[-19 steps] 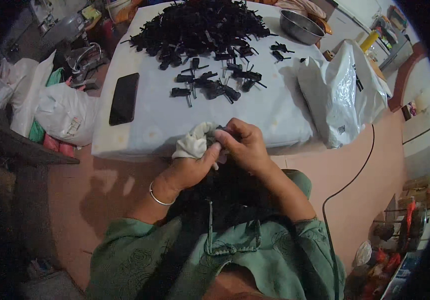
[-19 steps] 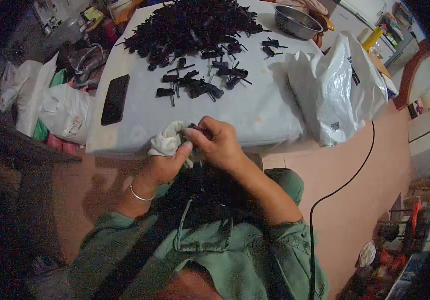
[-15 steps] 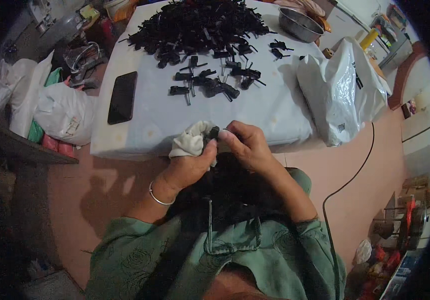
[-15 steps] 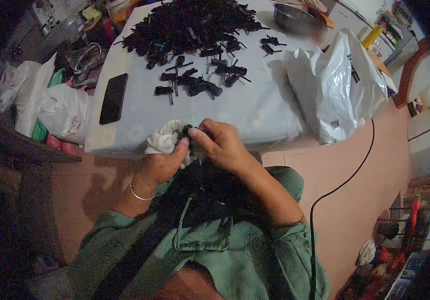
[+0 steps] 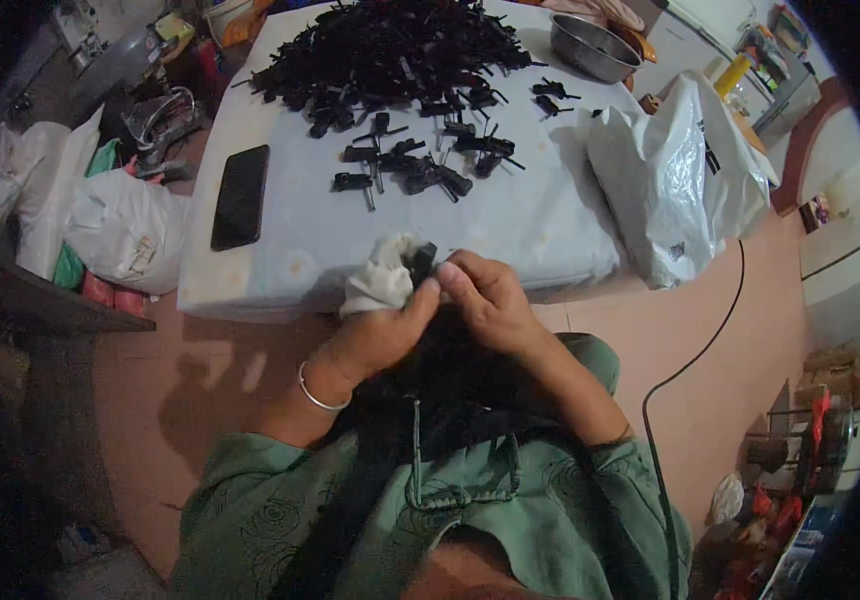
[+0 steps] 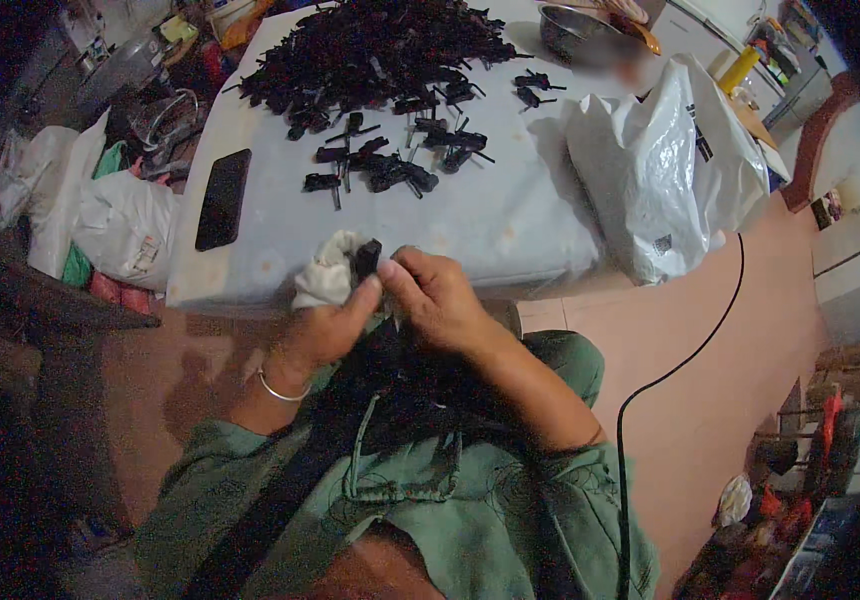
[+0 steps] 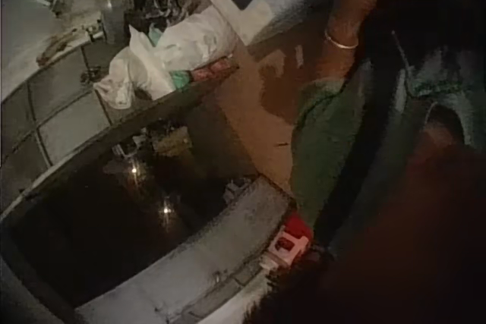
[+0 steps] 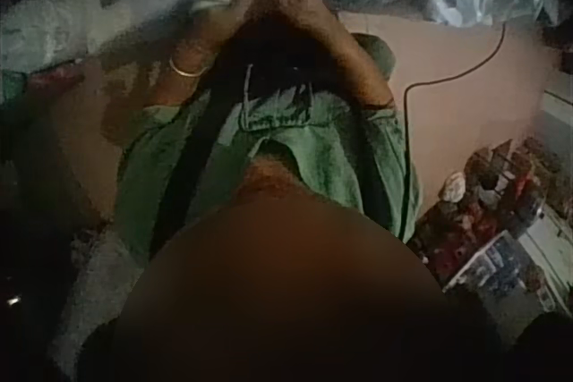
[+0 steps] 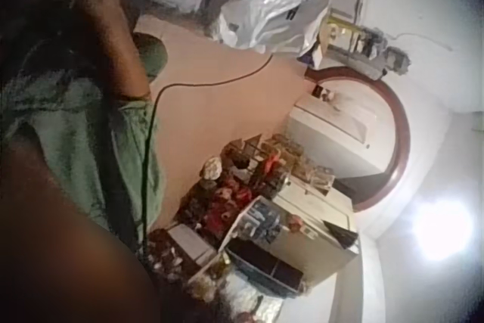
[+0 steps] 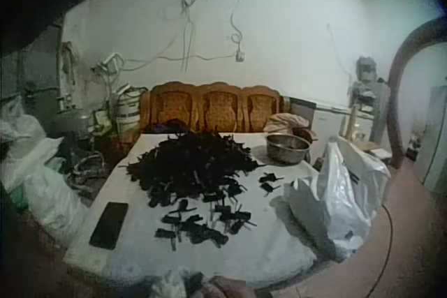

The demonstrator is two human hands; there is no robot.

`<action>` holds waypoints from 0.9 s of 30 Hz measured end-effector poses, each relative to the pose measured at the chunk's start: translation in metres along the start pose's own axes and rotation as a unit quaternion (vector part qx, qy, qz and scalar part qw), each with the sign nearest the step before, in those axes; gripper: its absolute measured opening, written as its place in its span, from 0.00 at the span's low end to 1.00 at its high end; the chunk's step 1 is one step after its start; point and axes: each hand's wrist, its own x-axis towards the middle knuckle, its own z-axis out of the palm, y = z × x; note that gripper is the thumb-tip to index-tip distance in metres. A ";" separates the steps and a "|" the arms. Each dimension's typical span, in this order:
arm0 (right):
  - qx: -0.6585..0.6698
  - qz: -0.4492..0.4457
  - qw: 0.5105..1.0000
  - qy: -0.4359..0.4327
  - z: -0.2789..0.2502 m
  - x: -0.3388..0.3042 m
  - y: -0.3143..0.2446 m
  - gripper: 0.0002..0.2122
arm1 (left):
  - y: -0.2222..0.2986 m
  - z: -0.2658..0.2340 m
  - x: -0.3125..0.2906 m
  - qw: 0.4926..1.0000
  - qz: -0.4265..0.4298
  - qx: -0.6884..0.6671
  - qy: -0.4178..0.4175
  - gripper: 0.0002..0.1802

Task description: Wiping down small black plastic components with a cloth at a workstation.

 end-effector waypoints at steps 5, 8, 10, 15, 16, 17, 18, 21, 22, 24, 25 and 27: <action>-0.111 -0.088 0.990 0.008 -0.013 -0.002 0.003 0.08 | -0.003 -0.007 0.003 0.974 -0.164 -0.157 -0.027 0.11; -0.120 -0.127 0.985 0.000 -0.015 -0.002 0.003 0.07 | -0.016 -0.006 -0.002 0.996 -0.052 -0.051 -0.045 0.13; -0.094 -0.139 0.986 0.007 -0.016 -0.001 0.004 0.07 | -0.010 -0.005 0.000 0.998 0.008 0.029 -0.053 0.14; -0.012 -0.038 0.999 -0.005 -0.009 0.005 0.010 0.07 | 0.015 -0.010 0.003 0.940 -0.219 -0.206 -0.160 0.12; -0.012 -0.038 0.999 -0.005 -0.008 0.005 0.010 0.07 | 0.011 -0.008 0.002 0.941 -0.219 -0.205 -0.159 0.12; -0.041 -0.054 0.998 -0.006 -0.008 0.004 0.011 0.08 | 0.002 -0.005 -0.001 0.964 -0.161 -0.167 -0.131 0.14; -0.070 -0.070 0.995 -0.008 -0.008 0.004 0.011 0.09 | -0.004 -0.002 -0.002 0.981 -0.103 -0.127 -0.102 0.16; -0.142 -0.131 0.981 -0.008 -0.004 0.004 0.005 0.10 | -0.013 0.003 -0.004 0.988 -0.092 -0.099 -0.073 0.14; -0.142 -0.130 0.981 -0.008 -0.002 0.003 0.002 0.10 | -0.016 0.006 -0.004 0.988 -0.092 -0.100 -0.073 0.14; -0.104 -0.080 0.991 -0.008 0.000 0.001 -0.002 0.13 | -0.017 0.012 -0.003 0.999 0.031 -0.001 -0.044 0.14; -0.105 -0.080 0.991 -0.007 0.001 0.000 0.000 0.13 | -0.014 0.012 -0.002 0.998 0.032 -0.002 -0.044 0.14; -0.077 -0.079 0.994 0.022 0.005 0.000 0.009 0.14 | -0.005 0.009 -0.002 0.996 0.037 0.006 -0.078 0.13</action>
